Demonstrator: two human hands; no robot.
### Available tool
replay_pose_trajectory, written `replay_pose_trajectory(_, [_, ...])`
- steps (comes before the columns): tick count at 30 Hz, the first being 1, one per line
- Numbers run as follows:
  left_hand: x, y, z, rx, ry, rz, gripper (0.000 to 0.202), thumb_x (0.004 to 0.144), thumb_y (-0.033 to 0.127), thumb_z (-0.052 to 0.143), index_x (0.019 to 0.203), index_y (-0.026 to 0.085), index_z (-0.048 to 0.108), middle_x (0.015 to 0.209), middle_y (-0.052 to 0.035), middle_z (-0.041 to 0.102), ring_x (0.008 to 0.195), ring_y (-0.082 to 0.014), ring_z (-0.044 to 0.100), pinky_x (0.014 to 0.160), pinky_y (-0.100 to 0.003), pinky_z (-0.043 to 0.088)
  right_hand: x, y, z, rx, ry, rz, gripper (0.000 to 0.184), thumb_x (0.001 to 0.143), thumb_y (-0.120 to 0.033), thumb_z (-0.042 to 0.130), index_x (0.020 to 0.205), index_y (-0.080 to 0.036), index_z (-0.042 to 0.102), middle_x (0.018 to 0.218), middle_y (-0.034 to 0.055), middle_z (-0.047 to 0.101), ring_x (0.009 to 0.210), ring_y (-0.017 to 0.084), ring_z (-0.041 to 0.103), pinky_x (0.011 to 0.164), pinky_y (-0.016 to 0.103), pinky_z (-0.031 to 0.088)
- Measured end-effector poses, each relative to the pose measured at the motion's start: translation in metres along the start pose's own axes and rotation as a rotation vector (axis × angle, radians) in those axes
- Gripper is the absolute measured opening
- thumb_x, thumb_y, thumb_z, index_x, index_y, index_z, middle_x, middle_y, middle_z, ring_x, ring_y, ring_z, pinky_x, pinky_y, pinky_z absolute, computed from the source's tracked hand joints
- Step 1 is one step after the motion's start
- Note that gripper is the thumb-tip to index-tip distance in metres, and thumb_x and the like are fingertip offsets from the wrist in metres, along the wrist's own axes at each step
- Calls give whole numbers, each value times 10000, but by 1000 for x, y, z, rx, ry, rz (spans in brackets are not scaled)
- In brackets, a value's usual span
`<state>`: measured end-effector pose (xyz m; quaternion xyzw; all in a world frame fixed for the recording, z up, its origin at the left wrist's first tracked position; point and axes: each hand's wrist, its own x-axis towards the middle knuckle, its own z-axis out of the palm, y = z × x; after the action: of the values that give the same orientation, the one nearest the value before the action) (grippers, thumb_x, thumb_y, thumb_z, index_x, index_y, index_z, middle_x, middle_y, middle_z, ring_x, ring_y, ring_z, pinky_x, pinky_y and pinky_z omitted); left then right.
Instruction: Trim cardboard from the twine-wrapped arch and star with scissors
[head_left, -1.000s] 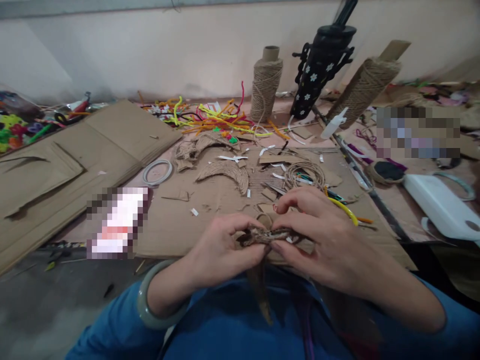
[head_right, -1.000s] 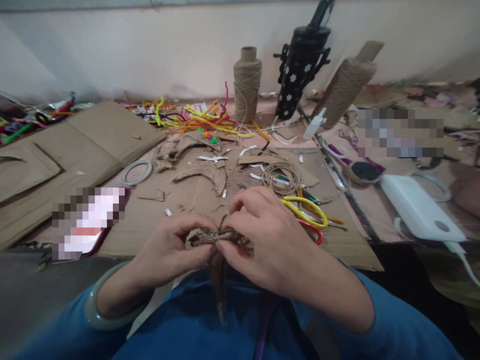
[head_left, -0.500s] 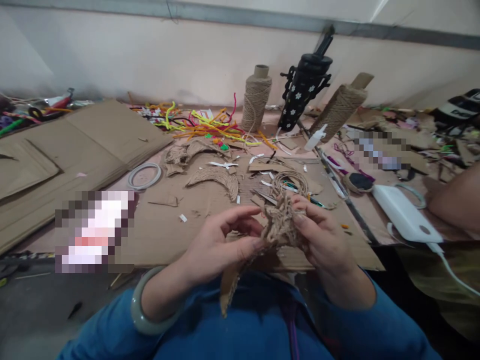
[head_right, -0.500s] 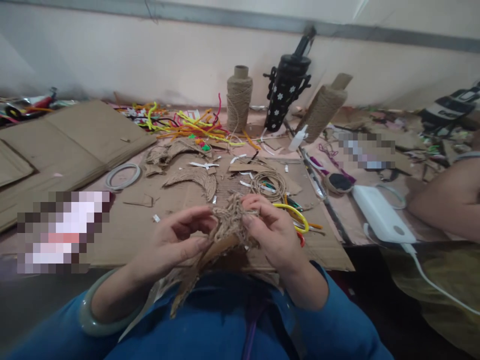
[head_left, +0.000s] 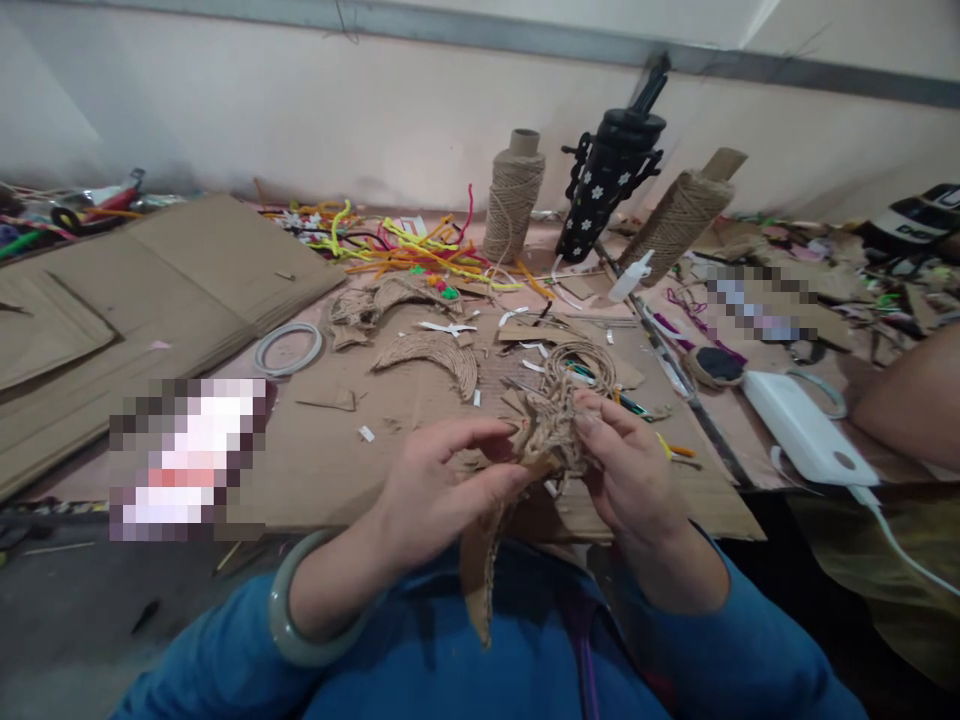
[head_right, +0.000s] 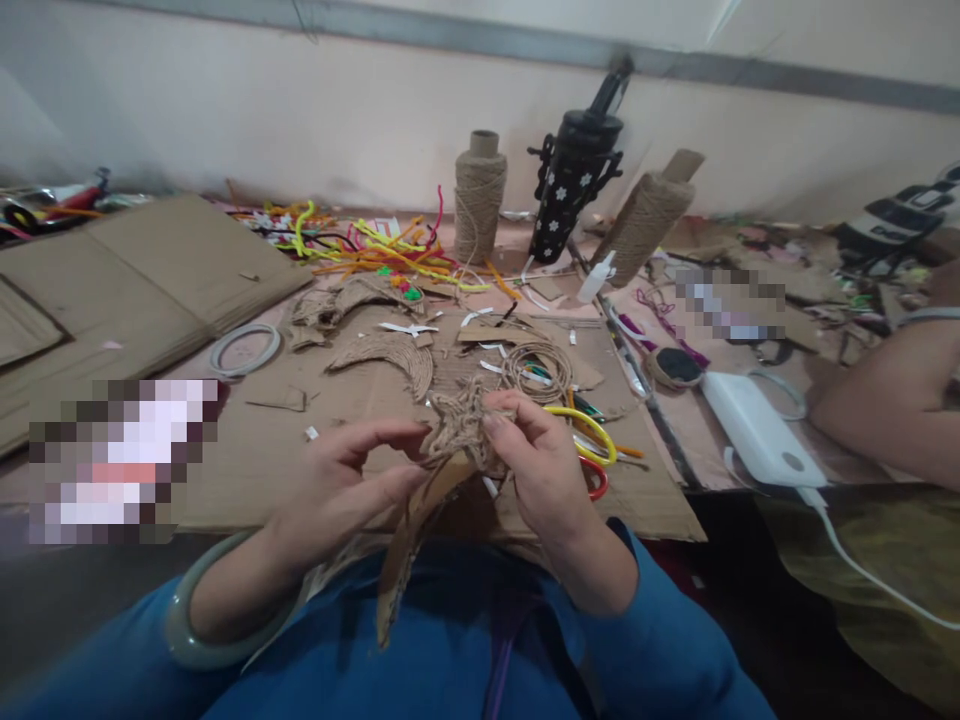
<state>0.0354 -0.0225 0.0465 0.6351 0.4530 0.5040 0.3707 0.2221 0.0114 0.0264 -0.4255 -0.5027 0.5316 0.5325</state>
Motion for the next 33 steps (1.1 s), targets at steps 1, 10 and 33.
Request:
replay_pose_trajectory(1, [0, 0, 0, 127, 45, 100, 150, 730, 264, 761, 839, 171, 720, 773, -41, 768, 722, -178, 708, 689, -274, 553, 0, 1, 1, 2, -1, -9, 126, 760, -369, 710, 776, -245, 700, 750, -8, 580, 608, 112, 520, 522, 211, 440])
replay_pose_trajectory(10, [0, -3, 7, 534, 208, 469, 68, 777, 217, 705, 812, 180, 660, 728, -35, 749, 695, -180, 697, 658, -289, 529, -1, 12, 4, -55, -35, -111, 69, 820, -297, 662, 777, -257, 698, 846, -3, 598, 730, 123, 556, 606, 210, 455])
replay_pose_trajectory(33, [2, -7, 10, -553, -36, -380, 106, 708, 208, 776, 802, 185, 733, 748, 0, 728, 687, -110, 637, 671, -210, 521, -5, -9, 10, -577, -144, -635, 51, 810, -180, 626, 820, -228, 611, 797, 32, 605, 894, 213, 605, 772, 380, 512])
